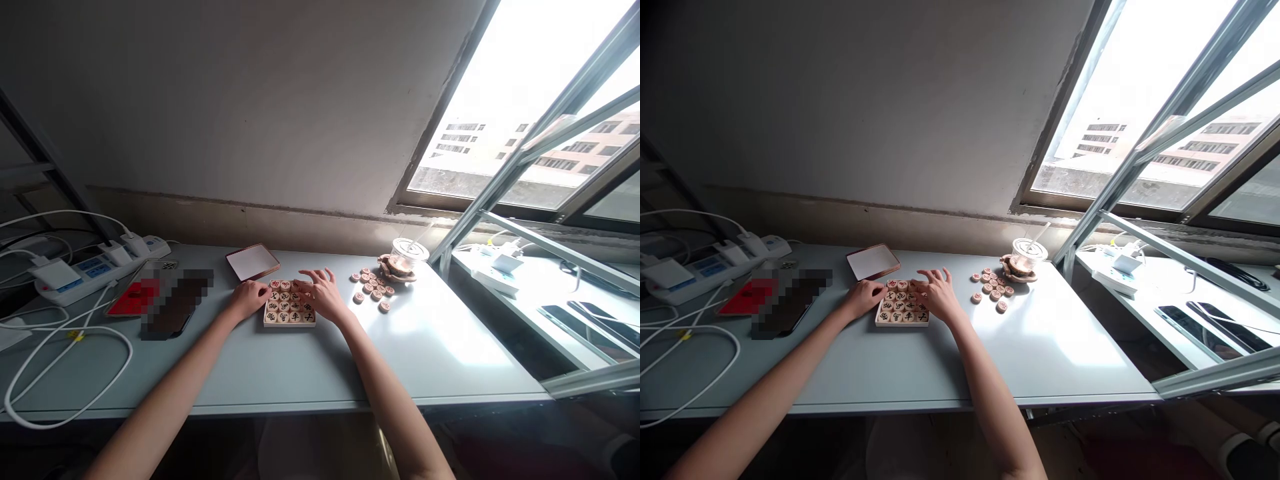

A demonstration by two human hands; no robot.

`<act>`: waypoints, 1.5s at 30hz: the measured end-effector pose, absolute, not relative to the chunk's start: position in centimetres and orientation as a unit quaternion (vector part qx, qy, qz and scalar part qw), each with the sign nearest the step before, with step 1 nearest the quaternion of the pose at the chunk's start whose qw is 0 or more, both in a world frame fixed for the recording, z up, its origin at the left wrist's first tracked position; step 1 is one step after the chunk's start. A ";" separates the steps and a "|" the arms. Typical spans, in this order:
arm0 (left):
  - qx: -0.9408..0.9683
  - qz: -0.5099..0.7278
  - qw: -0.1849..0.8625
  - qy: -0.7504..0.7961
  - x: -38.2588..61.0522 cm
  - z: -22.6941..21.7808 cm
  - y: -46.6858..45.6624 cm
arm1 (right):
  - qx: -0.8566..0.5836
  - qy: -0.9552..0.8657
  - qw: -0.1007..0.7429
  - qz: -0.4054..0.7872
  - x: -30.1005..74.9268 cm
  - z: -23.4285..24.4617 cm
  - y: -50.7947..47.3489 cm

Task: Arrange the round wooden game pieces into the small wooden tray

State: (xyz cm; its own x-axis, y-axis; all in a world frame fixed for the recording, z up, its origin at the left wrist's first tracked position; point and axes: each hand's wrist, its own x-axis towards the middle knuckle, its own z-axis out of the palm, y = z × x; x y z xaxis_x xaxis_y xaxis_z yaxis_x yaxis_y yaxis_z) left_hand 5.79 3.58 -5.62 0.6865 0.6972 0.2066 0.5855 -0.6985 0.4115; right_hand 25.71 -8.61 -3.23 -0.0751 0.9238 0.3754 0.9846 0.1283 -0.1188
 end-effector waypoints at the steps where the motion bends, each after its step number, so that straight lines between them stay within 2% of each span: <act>1: 0.904 0.176 0.158 0.356 5.8 -5.7 3.6 | -0.655 -0.729 0.183 -0.080 25.6 -3.3 -8.6; 7: 0.906 0.183 0.160 0.348 5.9 -5.7 3.8 | -0.661 -0.718 0.189 -0.107 26.1 -2.4 -8.6; 11: 0.907 0.182 0.162 0.342 5.9 -5.6 3.8 | -0.759 -0.606 0.186 -0.150 29.8 -0.6 -10.4; 16: 0.912 0.165 0.155 0.342 5.8 -5.8 3.9 | -0.831 -0.544 0.102 -0.055 33.8 -1.6 -14.0; 21: 0.912 0.175 0.161 0.335 5.7 -5.8 4.0 | -0.794 -0.573 0.196 0.041 33.3 -2.9 -15.0; 24: 0.914 0.165 0.174 0.328 5.6 -5.6 4.1 | -0.731 -0.618 0.285 0.059 30.3 -2.1 -13.3; 26: 0.916 0.158 0.183 0.321 5.4 -5.5 4.2 | -0.675 -0.665 0.315 0.053 27.2 -1.5 -11.4; 30: 0.922 0.155 0.194 0.297 5.0 -5.4 4.5 | -0.628 -0.738 0.247 -0.019 20.9 -1.0 -7.9; 33: 0.920 0.160 0.201 0.294 4.8 -5.4 4.4 | -0.621 -0.746 0.236 -0.035 19.4 -1.4 -6.7; 37: 0.909 0.172 0.208 0.319 5.1 -5.2 3.8 | -0.679 -0.691 0.244 -0.043 23.0 -2.1 -7.0; 40: 0.905 0.171 0.202 0.333 5.4 -5.1 3.4 | -0.779 -0.593 0.182 -0.091 27.9 -2.5 -8.1; 45: 0.902 0.175 0.193 0.344 5.4 -4.9 3.1 | -0.829 -0.524 0.127 -0.149 33.8 -4.0 -10.3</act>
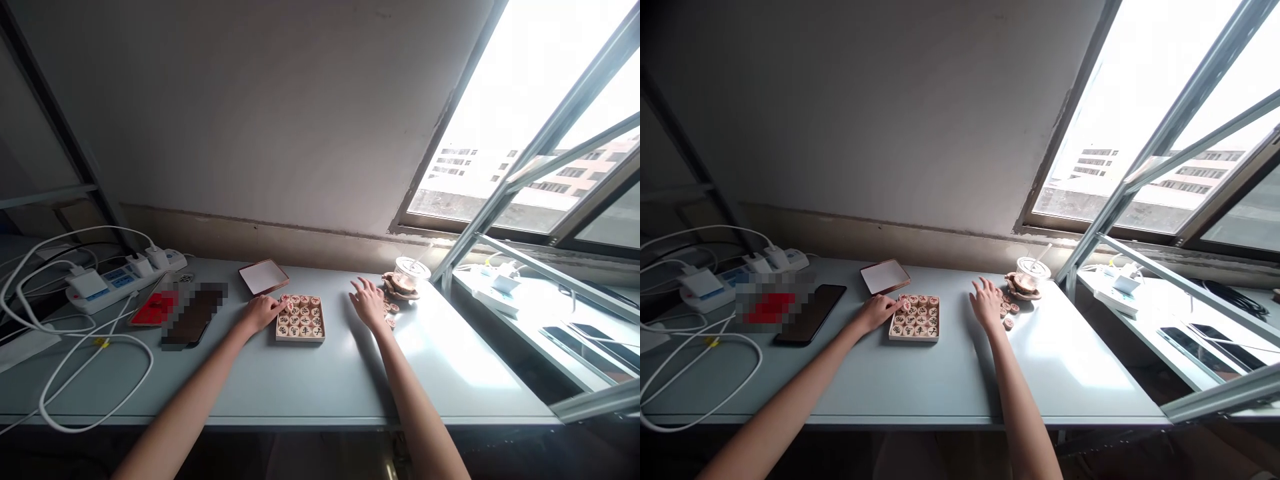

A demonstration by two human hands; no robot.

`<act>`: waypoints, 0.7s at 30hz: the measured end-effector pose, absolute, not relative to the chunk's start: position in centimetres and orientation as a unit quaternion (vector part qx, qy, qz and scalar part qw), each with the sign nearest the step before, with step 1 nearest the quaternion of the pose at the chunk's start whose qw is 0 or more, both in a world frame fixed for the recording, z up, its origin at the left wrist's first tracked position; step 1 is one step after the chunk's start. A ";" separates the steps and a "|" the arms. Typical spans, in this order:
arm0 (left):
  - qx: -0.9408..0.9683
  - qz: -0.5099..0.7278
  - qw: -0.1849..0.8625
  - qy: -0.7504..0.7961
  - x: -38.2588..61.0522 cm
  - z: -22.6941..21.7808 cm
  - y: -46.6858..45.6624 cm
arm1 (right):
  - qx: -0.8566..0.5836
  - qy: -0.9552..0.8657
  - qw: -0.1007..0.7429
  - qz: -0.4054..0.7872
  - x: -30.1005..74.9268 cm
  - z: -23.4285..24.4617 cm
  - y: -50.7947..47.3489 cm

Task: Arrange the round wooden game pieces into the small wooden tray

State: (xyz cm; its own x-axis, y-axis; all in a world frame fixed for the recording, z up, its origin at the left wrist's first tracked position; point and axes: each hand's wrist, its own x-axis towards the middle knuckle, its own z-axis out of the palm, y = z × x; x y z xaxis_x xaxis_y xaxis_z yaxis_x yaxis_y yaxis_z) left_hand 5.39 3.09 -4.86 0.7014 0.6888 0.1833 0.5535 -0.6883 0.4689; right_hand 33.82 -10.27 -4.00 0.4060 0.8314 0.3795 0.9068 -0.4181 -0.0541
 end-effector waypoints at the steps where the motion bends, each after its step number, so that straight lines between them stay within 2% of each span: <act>1: 0.901 0.193 0.176 0.346 5.3 -4.8 3.1 | -0.838 -0.509 0.108 -0.165 34.5 -4.5 -10.6; 4: 0.904 0.274 0.116 0.308 5.1 -4.4 3.0 | -0.854 -0.485 0.067 -0.177 35.9 -6.2 -11.1; 7: 0.918 0.307 0.092 0.234 5.0 -4.2 3.0 | -0.850 -0.489 0.074 -0.182 36.3 -7.1 -11.3; 15: 0.926 0.302 0.112 0.199 5.0 -4.5 3.0 | -0.847 -0.489 0.143 -0.155 34.7 -6.1 -11.4; 21: 0.919 0.313 0.151 0.187 4.8 -4.5 3.4 | -0.793 -0.540 0.260 -0.110 30.7 -3.5 -11.0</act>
